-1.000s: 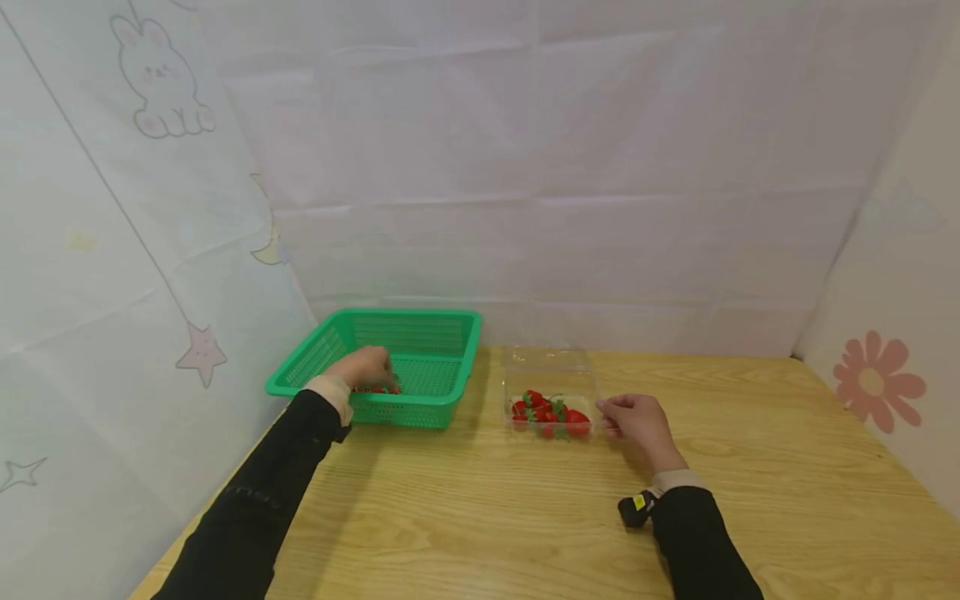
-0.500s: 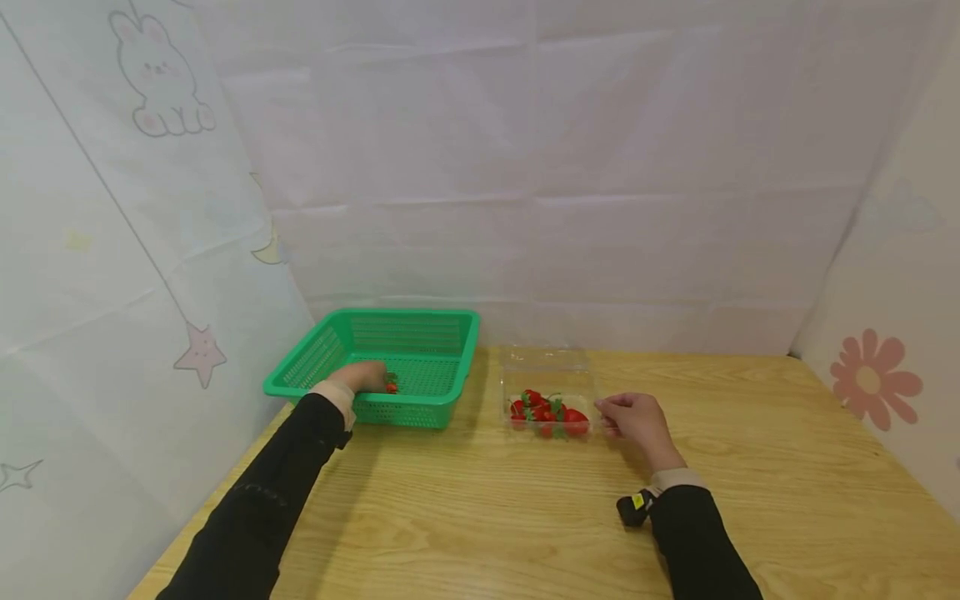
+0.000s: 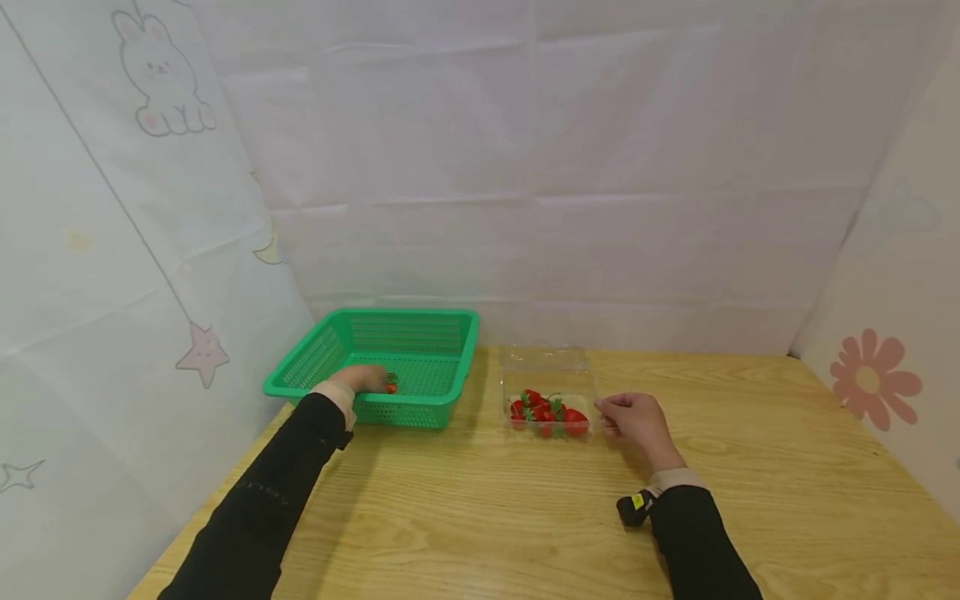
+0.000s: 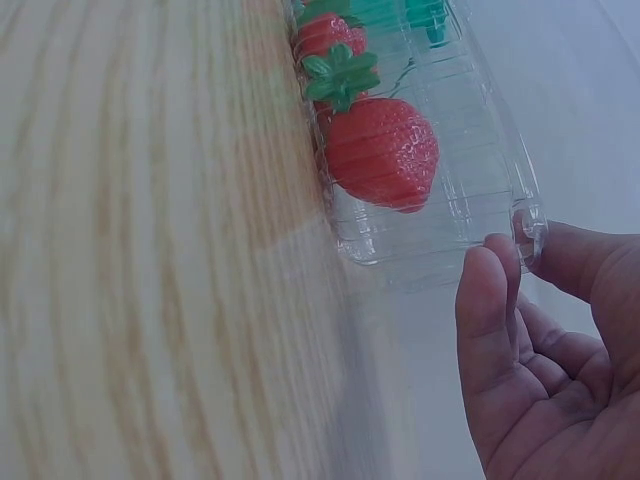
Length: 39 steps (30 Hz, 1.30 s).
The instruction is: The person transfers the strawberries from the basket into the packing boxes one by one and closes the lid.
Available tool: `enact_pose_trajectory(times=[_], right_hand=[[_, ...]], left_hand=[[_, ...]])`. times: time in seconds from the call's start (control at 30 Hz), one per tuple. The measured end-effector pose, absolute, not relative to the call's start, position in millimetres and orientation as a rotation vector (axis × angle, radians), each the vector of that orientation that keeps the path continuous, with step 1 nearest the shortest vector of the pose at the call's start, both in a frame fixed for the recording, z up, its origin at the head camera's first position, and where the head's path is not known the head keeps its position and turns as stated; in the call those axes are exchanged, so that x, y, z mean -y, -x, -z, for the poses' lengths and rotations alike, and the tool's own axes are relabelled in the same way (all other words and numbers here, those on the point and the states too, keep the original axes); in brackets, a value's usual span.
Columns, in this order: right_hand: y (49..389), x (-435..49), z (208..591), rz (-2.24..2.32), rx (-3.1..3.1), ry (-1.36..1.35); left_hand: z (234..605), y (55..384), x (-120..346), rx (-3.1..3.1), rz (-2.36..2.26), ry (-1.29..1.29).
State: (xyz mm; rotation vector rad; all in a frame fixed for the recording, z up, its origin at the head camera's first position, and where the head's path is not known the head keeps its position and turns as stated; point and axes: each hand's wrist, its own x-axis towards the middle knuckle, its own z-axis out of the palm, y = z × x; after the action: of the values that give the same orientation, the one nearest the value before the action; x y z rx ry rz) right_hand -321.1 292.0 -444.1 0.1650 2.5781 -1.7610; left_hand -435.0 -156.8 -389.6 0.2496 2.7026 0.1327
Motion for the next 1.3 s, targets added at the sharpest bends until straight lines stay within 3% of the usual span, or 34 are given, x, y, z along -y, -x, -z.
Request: enact_pose_trajectory(times=[0.77, 1.1, 1.3], right_hand=[[321.3, -291.3, 443.0, 1.774, -2.561, -0.181], [324.0, -292.2, 444.0, 1.756, -2.585, -0.173], [324.5, -293.2, 444.7, 1.772, -2.575, -0.171]], left_hand=[[373.6, 423.9, 153.7, -2.684, -0.099, -0.342], [331.7, 410.9, 139.7, -2.731, -0.303, -0.31], [304.6, 403.1, 113.3, -2.818, -0.299, -0.519]])
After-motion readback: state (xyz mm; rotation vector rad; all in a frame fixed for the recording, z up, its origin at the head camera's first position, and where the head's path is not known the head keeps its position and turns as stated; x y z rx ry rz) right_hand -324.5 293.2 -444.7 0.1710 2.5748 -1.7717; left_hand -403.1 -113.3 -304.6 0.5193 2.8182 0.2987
